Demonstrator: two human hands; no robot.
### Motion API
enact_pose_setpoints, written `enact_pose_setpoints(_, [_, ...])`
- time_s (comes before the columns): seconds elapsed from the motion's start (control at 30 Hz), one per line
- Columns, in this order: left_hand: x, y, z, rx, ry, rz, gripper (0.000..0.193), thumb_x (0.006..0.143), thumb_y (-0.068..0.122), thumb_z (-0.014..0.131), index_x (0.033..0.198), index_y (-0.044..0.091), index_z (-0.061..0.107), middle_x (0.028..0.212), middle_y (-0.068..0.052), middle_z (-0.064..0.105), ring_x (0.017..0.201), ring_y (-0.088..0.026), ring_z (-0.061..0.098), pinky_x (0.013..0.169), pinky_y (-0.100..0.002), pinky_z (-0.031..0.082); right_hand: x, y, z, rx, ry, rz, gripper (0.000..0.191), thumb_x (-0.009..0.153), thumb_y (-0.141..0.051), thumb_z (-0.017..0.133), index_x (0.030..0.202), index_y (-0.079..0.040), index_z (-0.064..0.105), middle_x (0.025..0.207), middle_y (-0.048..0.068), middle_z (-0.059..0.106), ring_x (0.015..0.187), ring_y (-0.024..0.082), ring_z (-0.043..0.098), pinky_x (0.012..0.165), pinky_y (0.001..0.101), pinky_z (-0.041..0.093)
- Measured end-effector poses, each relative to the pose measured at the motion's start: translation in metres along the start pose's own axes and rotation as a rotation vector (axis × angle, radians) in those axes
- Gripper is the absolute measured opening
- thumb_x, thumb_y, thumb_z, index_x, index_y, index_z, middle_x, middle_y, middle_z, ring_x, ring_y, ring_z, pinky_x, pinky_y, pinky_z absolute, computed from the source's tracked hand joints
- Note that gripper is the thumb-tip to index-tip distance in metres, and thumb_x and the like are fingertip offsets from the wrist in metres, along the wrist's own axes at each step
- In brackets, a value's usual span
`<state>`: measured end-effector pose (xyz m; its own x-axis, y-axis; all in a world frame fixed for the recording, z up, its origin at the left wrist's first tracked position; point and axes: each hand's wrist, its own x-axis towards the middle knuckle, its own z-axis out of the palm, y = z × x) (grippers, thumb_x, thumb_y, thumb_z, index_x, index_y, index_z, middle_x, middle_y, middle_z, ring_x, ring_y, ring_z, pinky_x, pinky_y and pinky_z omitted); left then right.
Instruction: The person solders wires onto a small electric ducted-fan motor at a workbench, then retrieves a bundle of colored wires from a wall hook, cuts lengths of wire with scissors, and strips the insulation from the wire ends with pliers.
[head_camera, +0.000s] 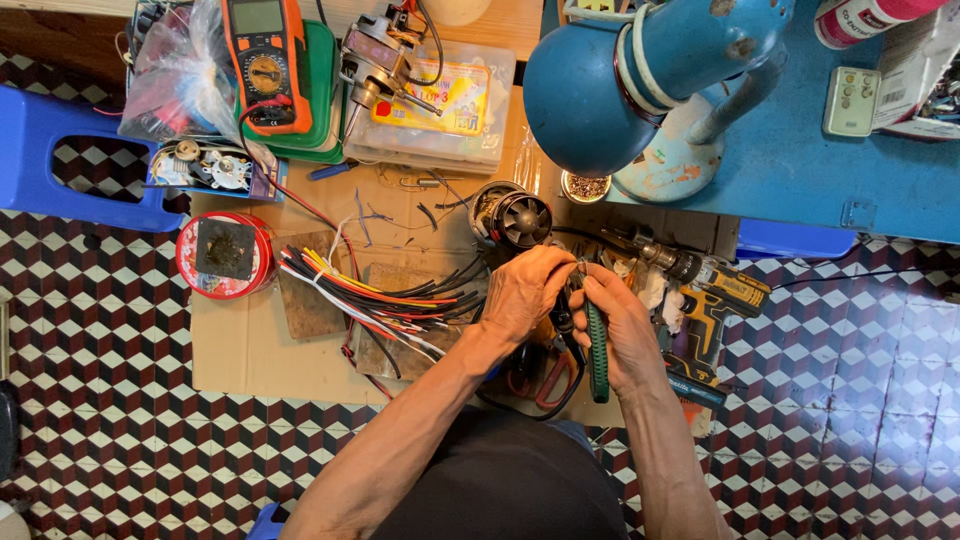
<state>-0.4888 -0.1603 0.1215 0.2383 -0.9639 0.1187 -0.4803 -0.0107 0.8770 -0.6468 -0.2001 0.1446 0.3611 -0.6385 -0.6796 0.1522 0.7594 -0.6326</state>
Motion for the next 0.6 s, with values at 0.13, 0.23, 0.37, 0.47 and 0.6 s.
enact_pose_setpoints(0.13, [0.0059, -0.0019, 0.0008, 0.004, -0.057, -0.036, 0.012, 0.095, 0.014, 0.068, 0.103, 0.005, 0.065, 0.091, -0.013, 0.069, 0.083, -0.032, 0.07, 0.07, -0.041, 0.055, -0.0012, 0.0015, -0.0015, 0.097, -0.04, -0.001, 0.046, 0.101, -0.019, 0.06, 0.142, -0.001, 0.052, 0.08, 0.002, 0.062, 0.061, 0.007, 0.057, 0.045, 0.0187, 0.044])
enact_pose_setpoints(0.23, [0.0074, -0.0038, 0.0014, -0.004, -0.073, -0.028, 0.011, 0.096, 0.014, 0.068, 0.102, 0.005, 0.064, 0.091, -0.014, 0.069, 0.082, -0.033, 0.07, 0.069, -0.042, 0.055, -0.0031, -0.0004, -0.0019, 0.127, -0.075, 0.005, 0.046, 0.101, -0.019, 0.059, 0.143, -0.002, 0.053, 0.08, 0.002, 0.061, 0.062, 0.007, 0.057, 0.045, 0.0193, 0.044])
enact_pose_setpoints(0.37, [0.0059, -0.0054, 0.0034, -0.009, -0.078, 0.004, 0.011, 0.097, 0.012, 0.067, 0.102, 0.004, 0.062, 0.093, -0.015, 0.068, 0.083, -0.034, 0.069, 0.069, -0.042, 0.055, -0.0057, -0.0043, -0.0009, 0.119, -0.074, 0.013, 0.046, 0.101, -0.02, 0.06, 0.143, -0.002, 0.053, 0.081, 0.001, 0.061, 0.062, 0.007, 0.056, 0.046, 0.019, 0.044])
enact_pose_setpoints(0.47, [0.0045, -0.0053, 0.0053, -0.014, -0.077, 0.012, 0.011, 0.097, 0.011, 0.066, 0.102, 0.003, 0.06, 0.093, -0.015, 0.067, 0.082, -0.034, 0.069, 0.069, -0.042, 0.055, -0.0072, -0.0047, 0.0009, 0.099, -0.046, 0.006, 0.047, 0.1, -0.02, 0.06, 0.142, -0.001, 0.051, 0.081, 0.003, 0.063, 0.062, 0.007, 0.057, 0.045, 0.0192, 0.043])
enact_pose_setpoints(0.6, [0.0021, -0.0036, 0.0071, -0.024, -0.055, 0.018, 0.011, 0.097, 0.011, 0.066, 0.102, 0.003, 0.06, 0.091, -0.014, 0.066, 0.082, -0.033, 0.069, 0.07, -0.041, 0.056, -0.0057, -0.0009, 0.004, 0.059, -0.024, -0.006, 0.051, 0.1, -0.019, 0.06, 0.145, 0.0, 0.049, 0.081, 0.003, 0.063, 0.061, 0.006, 0.058, 0.044, 0.0185, 0.044])
